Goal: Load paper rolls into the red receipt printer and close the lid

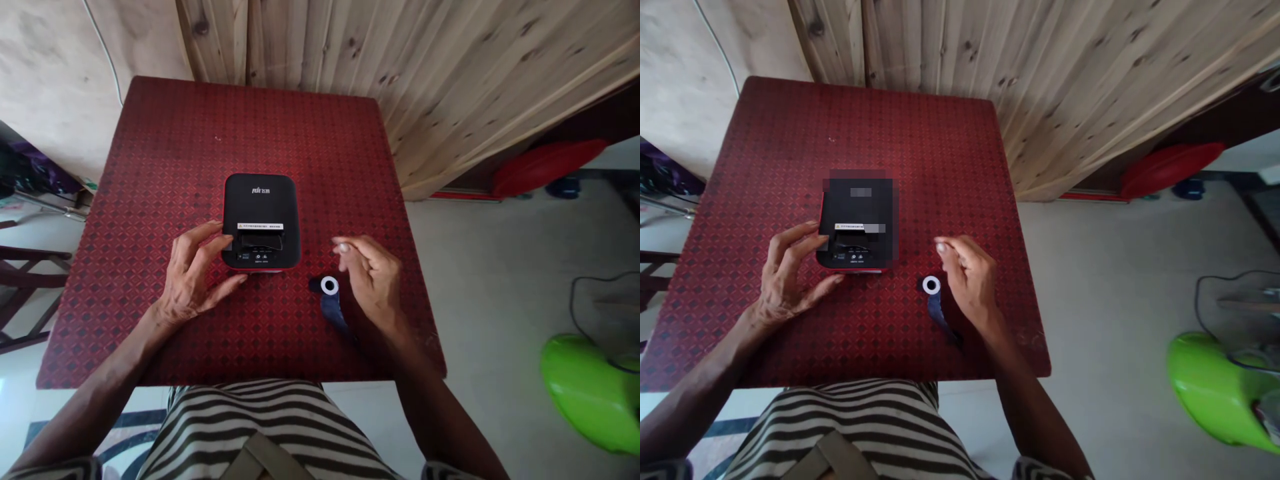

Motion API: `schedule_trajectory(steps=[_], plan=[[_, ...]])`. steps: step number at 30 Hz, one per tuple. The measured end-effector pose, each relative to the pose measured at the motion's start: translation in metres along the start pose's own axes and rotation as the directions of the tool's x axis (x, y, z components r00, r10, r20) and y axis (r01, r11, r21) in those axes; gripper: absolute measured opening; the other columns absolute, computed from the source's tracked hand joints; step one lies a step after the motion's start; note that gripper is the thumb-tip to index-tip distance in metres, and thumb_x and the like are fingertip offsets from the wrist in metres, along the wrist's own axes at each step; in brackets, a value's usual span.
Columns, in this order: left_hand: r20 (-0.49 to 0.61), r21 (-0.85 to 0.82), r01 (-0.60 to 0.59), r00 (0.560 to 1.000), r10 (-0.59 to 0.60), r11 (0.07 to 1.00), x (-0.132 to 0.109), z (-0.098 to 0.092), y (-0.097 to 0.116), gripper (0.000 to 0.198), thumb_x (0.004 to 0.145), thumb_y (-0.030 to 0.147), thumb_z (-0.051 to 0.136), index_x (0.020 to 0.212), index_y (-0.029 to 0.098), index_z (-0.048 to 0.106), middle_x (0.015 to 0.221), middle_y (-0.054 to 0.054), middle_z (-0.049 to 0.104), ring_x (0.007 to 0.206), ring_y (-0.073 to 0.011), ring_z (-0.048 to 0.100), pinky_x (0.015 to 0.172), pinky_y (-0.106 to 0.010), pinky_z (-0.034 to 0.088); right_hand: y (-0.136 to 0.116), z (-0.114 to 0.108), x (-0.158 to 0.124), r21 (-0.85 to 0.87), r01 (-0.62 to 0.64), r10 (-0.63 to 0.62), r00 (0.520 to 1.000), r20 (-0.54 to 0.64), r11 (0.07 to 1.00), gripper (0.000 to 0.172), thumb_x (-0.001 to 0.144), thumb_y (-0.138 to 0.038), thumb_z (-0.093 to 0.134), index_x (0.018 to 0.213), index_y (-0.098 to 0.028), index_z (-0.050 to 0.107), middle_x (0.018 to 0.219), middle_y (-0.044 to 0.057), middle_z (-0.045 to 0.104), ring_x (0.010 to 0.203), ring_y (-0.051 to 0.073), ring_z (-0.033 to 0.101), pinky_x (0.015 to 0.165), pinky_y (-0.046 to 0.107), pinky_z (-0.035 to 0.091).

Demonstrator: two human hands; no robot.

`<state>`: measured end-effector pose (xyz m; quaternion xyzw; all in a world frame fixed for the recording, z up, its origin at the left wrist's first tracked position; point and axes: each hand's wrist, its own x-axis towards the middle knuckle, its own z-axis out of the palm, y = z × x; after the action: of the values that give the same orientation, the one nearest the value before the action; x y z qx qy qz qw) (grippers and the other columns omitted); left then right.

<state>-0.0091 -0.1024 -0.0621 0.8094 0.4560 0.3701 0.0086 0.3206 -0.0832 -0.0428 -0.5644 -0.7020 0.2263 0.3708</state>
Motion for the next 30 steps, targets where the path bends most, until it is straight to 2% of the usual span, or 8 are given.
schedule_trajectory(steps=[4,7,13,18,21,25,27,30], plan=[[-0.021,0.018,0.014,1.000,-0.014,1.000,-0.009,0.004,-0.002,0.073,0.090,0.043,0.084,0.152,0.025,0.050,0.141,-0.015,0.064,0.130,-0.0297,0.066,0.110,-0.046,0.059,0.014,-0.007,-0.033,0.000,-0.227,0.224,0.960,0.166,0.974,0.032,0.105,-0.047,0.056,0.116,-0.026,0.076,0.105,0.008,0.083,0.090,0.026,0.079,0.083,0.043,0.063],[-0.045,0.017,0.018,0.999,-0.018,1.000,-0.007,0.007,-0.003,0.070,0.091,0.044,0.083,0.150,0.028,0.051,0.139,-0.013,0.066,0.129,-0.0285,0.067,0.108,-0.045,0.060,0.007,-0.002,-0.044,0.016,-0.198,0.191,0.959,0.208,0.980,0.036,0.100,-0.048,0.066,0.126,-0.025,0.073,0.118,0.010,0.081,0.103,0.028,0.078,0.091,0.046,0.062],[-0.045,0.035,0.001,0.999,0.001,0.999,-0.004,0.007,-0.004,0.065,0.093,0.045,0.080,0.148,0.028,0.051,0.137,-0.011,0.066,0.125,-0.0268,0.068,0.105,-0.043,0.061,-0.013,0.026,-0.041,0.060,-0.070,0.052,0.962,0.270,0.996,0.022,0.101,-0.041,0.068,0.111,-0.024,0.076,0.103,0.008,0.078,0.094,0.025,0.076,0.087,0.041,0.061],[-0.030,0.072,-0.037,0.999,0.039,0.997,-0.001,0.002,-0.005,0.064,0.091,0.045,0.082,0.146,0.028,0.054,0.136,-0.012,0.066,0.121,-0.0256,0.070,0.100,-0.039,0.064,-0.026,0.037,-0.039,0.109,-0.070,0.029,0.942,0.336,0.992,0.032,0.101,-0.047,0.068,0.118,-0.021,0.074,0.109,0.009,0.077,0.099,0.024,0.076,0.089,0.038,0.060],[-0.041,0.048,-0.031,0.999,0.033,0.998,0.002,0.000,-0.003,0.062,0.091,0.043,0.084,0.144,0.025,0.056,0.135,-0.012,0.067,0.122,-0.0251,0.070,0.103,-0.038,0.063,-0.023,0.028,-0.032,0.125,-0.126,0.078,0.940,0.333,0.984,0.035,0.104,-0.052,0.063,0.117,-0.022,0.075,0.112,0.009,0.080,0.102,0.024,0.076,0.089,0.036,0.058],[-0.055,-0.003,0.009,0.998,-0.010,1.000,0.004,-0.002,-0.001,0.062,0.087,0.043,0.087,0.140,0.026,0.059,0.133,-0.010,0.069,0.122,-0.0246,0.071,0.106,-0.040,0.063,-0.008,0.020,-0.018,0.164,-0.167,0.118,0.955,0.272,0.972,0.044,0.110,-0.056,0.049,0.105,-0.023,0.077,0.093,0.005,0.079,0.082,0.020,0.073,0.077,0.034,0.054],[-0.046,-0.018,0.018,0.999,-0.019,1.000,0.005,-0.004,-0.002,0.063,0.086,0.043,0.089,0.140,0.027,0.060,0.133,-0.009,0.069,0.121,-0.0242,0.071,0.105,-0.040,0.063,-0.001,0.026,-0.012,0.225,-0.177,0.116,0.959,0.260,0.958,0.049,0.109,-0.060,0.047,0.096,-0.023,0.077,0.087,0.004,0.076,0.076,0.019,0.071,0.075,0.034,0.053],[-0.017,-0.019,0.005,1.000,-0.005,1.000,0.004,-0.007,-0.004,0.064,0.085,0.043,0.089,0.140,0.027,0.060,0.131,-0.009,0.070,0.117,-0.0234,0.072,0.101,-0.039,0.064,0.005,0.040,-0.007,0.360,-0.209,0.124,0.962,0.243,0.909,0.056,0.108,-0.066,0.044,0.090,-0.024,0.075,0.097,0.006,0.078,0.077,0.018,0.072,0.079,0.035,0.055]])
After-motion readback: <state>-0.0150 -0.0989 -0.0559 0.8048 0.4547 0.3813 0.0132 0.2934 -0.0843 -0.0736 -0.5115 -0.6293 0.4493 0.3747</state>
